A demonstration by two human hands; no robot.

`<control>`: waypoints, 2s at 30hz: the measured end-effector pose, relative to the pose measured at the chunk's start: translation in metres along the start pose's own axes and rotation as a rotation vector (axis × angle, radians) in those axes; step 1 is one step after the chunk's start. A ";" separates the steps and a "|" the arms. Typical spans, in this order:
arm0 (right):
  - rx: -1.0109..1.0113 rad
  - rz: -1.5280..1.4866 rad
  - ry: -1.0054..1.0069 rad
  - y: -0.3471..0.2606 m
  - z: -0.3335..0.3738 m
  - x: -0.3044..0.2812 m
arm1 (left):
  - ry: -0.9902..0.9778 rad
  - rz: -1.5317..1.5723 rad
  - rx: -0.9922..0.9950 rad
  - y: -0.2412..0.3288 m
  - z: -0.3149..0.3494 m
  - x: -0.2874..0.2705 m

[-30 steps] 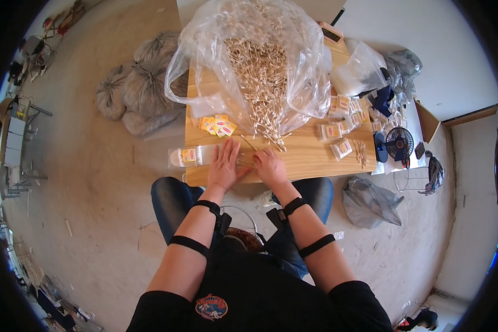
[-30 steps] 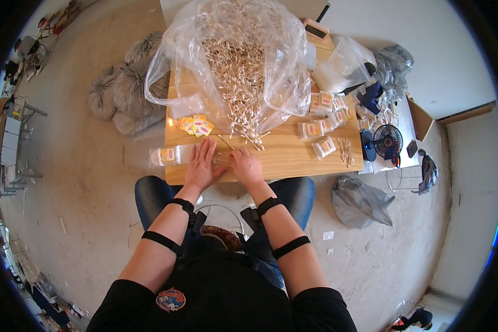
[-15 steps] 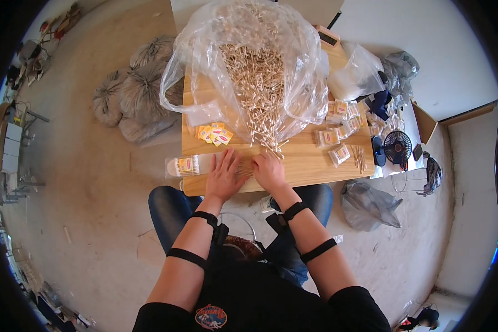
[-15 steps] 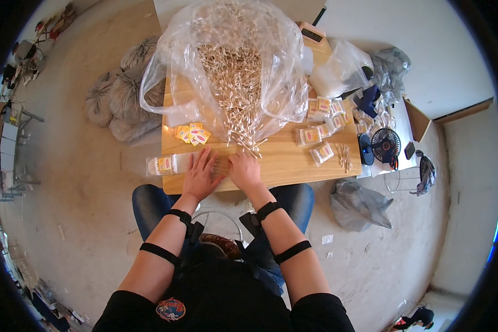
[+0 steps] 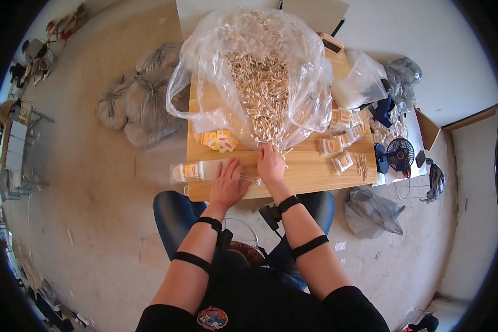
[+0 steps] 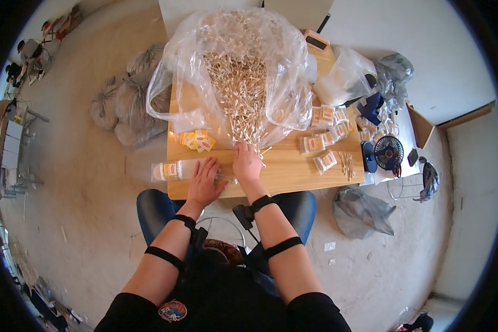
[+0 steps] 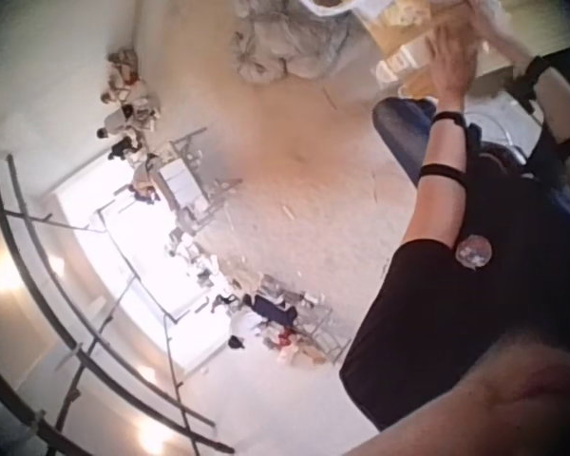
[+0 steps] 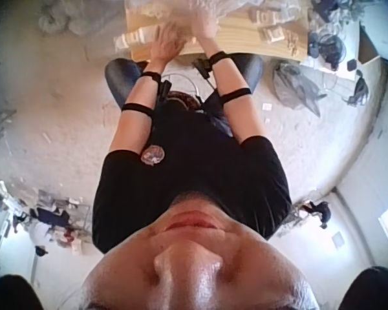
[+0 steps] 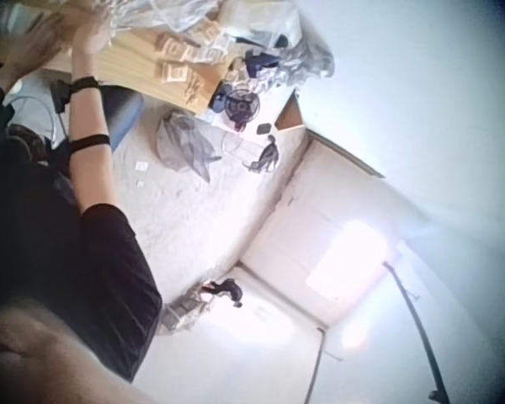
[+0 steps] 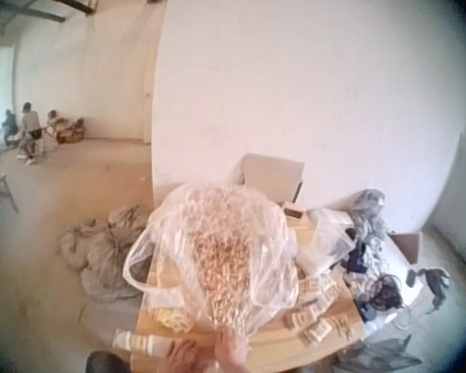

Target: Counting medical swabs and placing them into individual plastic packets.

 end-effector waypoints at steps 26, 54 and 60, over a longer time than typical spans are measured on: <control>-0.286 0.060 -0.189 -0.024 0.006 -0.006 | -0.011 -0.100 0.028 0.003 -0.003 0.000; -0.631 0.283 -0.323 -0.029 0.007 -0.020 | -0.003 -0.111 0.013 0.004 -0.007 0.000; -0.618 0.297 -0.323 -0.022 0.019 -0.034 | 0.023 -0.107 0.019 0.002 -0.004 -0.002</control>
Point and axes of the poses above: each hand's wrist, its own z-axis away from the middle knuckle, its own x-axis out of the palm, y = z × x, the point moved 7 cm from there along -z, towards the middle knuckle, and after that the axes turned 15 degrees about -z, right-handed, at the moved point
